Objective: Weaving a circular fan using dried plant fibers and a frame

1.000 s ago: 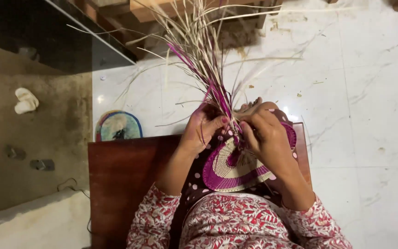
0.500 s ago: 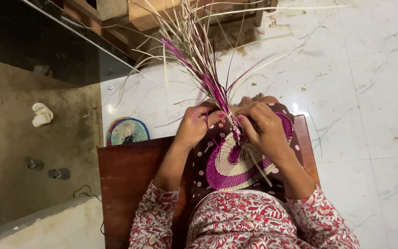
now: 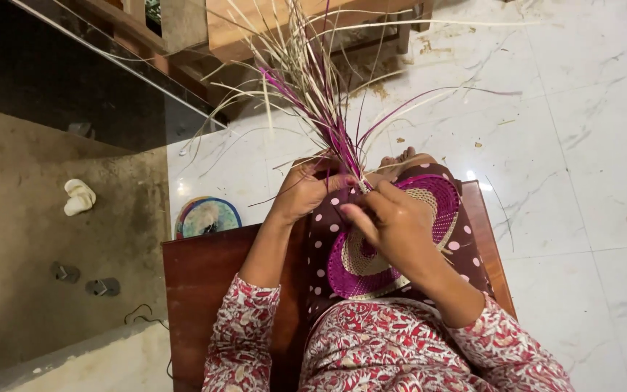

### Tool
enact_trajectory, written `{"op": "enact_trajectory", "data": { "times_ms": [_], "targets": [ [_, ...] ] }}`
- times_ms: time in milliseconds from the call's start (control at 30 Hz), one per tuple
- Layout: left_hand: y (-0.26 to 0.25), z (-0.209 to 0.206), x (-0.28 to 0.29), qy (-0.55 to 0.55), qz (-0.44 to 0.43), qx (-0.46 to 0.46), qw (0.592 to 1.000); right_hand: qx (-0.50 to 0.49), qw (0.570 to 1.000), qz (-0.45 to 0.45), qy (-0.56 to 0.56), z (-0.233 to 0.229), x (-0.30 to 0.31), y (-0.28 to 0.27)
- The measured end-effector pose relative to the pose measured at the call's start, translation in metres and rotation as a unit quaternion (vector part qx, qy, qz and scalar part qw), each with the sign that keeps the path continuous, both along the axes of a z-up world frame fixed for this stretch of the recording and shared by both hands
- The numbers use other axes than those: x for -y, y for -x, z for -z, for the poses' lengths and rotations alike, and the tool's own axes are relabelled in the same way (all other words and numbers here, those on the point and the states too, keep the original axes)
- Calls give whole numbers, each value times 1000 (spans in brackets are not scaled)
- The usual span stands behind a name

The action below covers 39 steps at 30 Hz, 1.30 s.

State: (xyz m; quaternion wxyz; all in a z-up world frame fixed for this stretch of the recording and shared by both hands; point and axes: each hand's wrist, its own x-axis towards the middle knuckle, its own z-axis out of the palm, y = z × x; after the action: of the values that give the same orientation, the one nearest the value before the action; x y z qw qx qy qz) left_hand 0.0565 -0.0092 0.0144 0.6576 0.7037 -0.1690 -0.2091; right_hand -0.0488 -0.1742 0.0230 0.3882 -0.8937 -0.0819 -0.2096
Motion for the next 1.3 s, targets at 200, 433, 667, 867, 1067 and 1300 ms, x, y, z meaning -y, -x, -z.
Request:
{"op": "enact_trajectory", "data": {
  "times_ms": [200, 433, 667, 867, 1067, 1300],
  "targets": [
    [-5, -16, 1, 0, -7, 22, 1000, -27, 972, -58, -225, 7, 8, -5],
    [2, 5, 1, -12, -13, 99, 995, -50, 925, -71, -370, -36, 28, -26],
    [3, -28, 3, -56, 5, 311, 949, -28, 871, -139, -470, -17, 31, -30],
    [6, -32, 7, -32, 2, 257, 966, -30, 938, -14, -345, -15, 26, -49],
    [4, -23, 2, -35, -6, 237, 971, 6, 938, -9, -347, -12, 28, -40],
    [3, -17, 3, -33, -31, 184, 982, 15, 968, -186, -168, -28, 28, -8]
  ]
}}
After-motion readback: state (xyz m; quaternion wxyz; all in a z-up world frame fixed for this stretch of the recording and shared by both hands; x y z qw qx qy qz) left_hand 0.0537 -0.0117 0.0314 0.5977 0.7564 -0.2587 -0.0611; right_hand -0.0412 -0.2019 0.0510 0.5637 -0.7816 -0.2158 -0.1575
